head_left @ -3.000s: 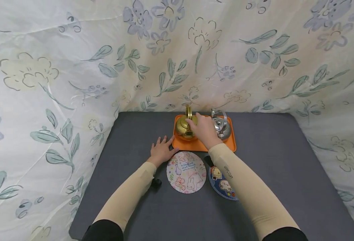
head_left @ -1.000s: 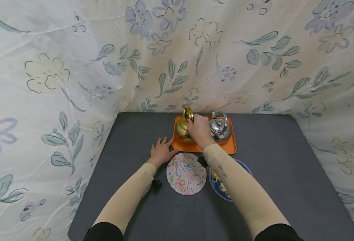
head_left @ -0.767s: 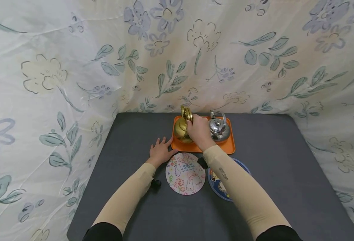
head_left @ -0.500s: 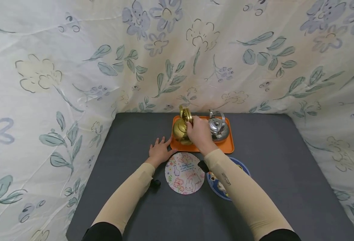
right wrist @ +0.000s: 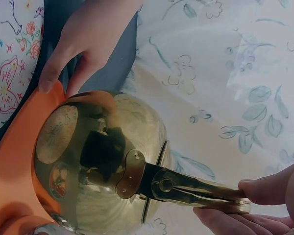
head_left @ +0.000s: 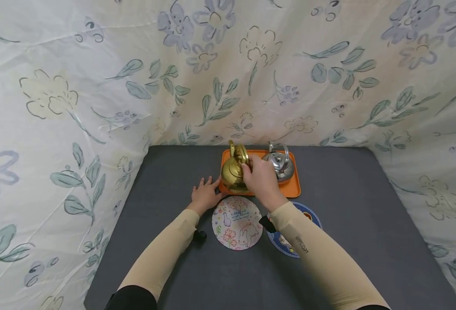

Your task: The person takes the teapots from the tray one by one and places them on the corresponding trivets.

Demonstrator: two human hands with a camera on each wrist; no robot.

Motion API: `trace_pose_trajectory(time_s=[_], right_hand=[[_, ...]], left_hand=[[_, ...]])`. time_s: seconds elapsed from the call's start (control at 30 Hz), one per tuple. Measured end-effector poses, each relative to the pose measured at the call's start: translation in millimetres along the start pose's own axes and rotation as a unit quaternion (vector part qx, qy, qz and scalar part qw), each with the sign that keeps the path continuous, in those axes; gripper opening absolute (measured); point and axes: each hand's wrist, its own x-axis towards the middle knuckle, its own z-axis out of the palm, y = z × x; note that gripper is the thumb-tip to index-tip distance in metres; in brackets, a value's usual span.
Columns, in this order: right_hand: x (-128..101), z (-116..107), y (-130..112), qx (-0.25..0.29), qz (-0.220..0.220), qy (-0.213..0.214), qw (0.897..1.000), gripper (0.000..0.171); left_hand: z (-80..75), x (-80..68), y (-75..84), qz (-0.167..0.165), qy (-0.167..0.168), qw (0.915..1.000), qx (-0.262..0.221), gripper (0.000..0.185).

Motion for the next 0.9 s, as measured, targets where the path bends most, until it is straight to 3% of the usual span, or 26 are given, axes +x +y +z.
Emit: trace_pose_trajectory(time_s=[0.3, 0.9], right_hand=[[-14, -15, 0, 0.019, -0.034, -0.005, 0.999, 0.024], [-43, -34, -4, 0.022, -0.06, 0.008, 0.998, 0.024]], left_hand=[[4.8, 5.5, 4.2, -0.016, 0.012, 0.9998, -0.005, 0.07], [7.5, 6.5, 7.6, -0.005, 0.019, 0.9998, 0.003, 0.067]])
